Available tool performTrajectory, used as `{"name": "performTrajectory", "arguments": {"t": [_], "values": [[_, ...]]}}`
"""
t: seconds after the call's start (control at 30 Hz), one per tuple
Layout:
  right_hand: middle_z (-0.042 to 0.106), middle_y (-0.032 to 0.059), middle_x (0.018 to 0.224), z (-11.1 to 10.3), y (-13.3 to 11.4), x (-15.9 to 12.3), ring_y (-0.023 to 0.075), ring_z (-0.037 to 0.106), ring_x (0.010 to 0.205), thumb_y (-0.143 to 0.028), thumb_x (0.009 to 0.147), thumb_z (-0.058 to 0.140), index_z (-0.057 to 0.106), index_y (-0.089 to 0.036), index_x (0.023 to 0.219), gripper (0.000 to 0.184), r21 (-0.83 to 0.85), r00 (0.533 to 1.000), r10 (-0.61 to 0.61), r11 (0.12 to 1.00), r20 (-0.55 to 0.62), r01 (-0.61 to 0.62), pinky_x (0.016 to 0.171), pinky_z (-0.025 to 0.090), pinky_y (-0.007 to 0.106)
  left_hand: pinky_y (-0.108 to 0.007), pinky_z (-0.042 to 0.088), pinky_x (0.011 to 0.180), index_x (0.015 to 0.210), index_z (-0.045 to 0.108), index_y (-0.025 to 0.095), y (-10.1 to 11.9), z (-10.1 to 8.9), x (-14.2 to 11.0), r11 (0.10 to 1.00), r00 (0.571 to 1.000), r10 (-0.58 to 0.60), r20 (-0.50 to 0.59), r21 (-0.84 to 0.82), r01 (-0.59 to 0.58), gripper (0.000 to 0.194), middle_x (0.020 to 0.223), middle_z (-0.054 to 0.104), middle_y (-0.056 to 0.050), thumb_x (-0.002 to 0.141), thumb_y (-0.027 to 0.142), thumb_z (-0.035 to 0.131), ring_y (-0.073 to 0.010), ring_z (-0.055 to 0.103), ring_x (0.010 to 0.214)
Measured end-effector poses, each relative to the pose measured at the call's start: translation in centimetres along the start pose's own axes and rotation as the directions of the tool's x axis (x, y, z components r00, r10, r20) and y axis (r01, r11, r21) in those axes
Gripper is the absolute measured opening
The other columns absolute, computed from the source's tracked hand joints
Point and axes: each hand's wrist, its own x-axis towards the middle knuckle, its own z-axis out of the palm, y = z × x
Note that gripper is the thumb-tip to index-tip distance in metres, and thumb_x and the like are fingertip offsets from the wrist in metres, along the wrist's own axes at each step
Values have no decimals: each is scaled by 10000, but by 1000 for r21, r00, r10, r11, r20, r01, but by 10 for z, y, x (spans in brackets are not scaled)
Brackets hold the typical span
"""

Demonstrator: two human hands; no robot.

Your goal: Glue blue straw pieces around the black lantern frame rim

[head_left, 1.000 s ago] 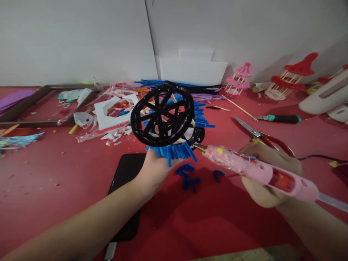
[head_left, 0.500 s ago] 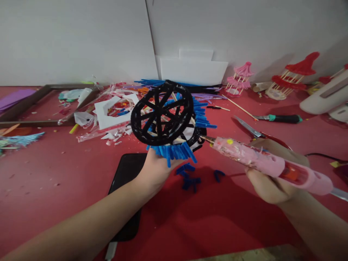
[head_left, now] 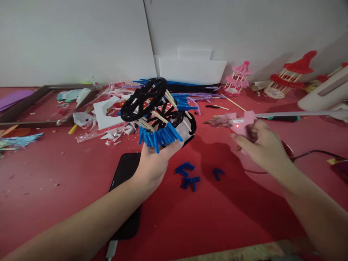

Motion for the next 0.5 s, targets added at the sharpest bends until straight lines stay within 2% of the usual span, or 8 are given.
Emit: {"name": "performTrajectory", "arguments": {"t": [0.07, 0.1, 0.23, 0.33, 0.43, 0.5], "values": [[690, 56, 759, 5, -1, 4, 237, 635, 656, -513, 818, 681, 544, -254, 837, 294, -76, 997, 70, 995, -23, -71, 585, 451, 356, -437, 569, 1092, 925, 762, 244, -1, -1, 0, 1000, 1000, 5, 18, 13, -5, 332, 1059, 824, -33, 655, 231, 956, -284, 753, 1123], [684, 57, 746, 8, -1, 5, 233, 619, 647, -524, 828, 671, 549, -254, 821, 296, -113, 998, 63, 992, -3, -62, 585, 438, 355, -425, 576, 1078, 911, 753, 244, -1, -2, 0, 1000, 1000, 10, 22, 18, -10, 323, 1051, 822, -29, 658, 227, 953, -277, 755, 1113], [604, 44, 654, 15, 1, 3, 213, 558, 610, -489, 941, 564, 502, -259, 719, 325, -241, 987, -75, 964, 145, 109, 595, 410, 353, -398, 587, 1032, 861, 709, 245, 0, -2, -1, 1000, 1000, 23, 14, 21, -23, 331, 1011, 806, -7, 643, 218, 957, -245, 759, 1034], [638, 90, 752, 19, 1, 1, 262, 616, 736, -429, 971, 531, 547, -238, 771, 277, -278, 974, -136, 943, 184, 184, 694, 473, 393, -410, 581, 1039, 921, 719, 245, 0, -1, -2, 1000, 1000, -15, 21, -1, 15, 376, 1041, 806, -15, 638, 231, 966, -240, 756, 1020], [675, 169, 989, 18, -7, -5, 343, 644, 975, -376, 951, 572, 630, -180, 957, 204, -298, 974, -216, 927, 73, 228, 872, 509, 490, -429, 590, 1028, 900, 724, 222, 1, -1, -3, 996, 996, -84, -2, -18, 84, 400, 968, 804, -29, 606, 268, 990, -249, 762, 978], [681, 153, 1031, 15, -18, -11, 334, 638, 1027, -313, 954, 594, 645, -188, 996, 142, -260, 947, -322, 915, -10, 309, 933, 503, 501, -429, 598, 1014, 854, 713, 216, 2, 0, -4, 995, 994, -99, -45, -24, 98, 424, 922, 800, -27, 561, 283, 1011, -256, 767, 962]]}}
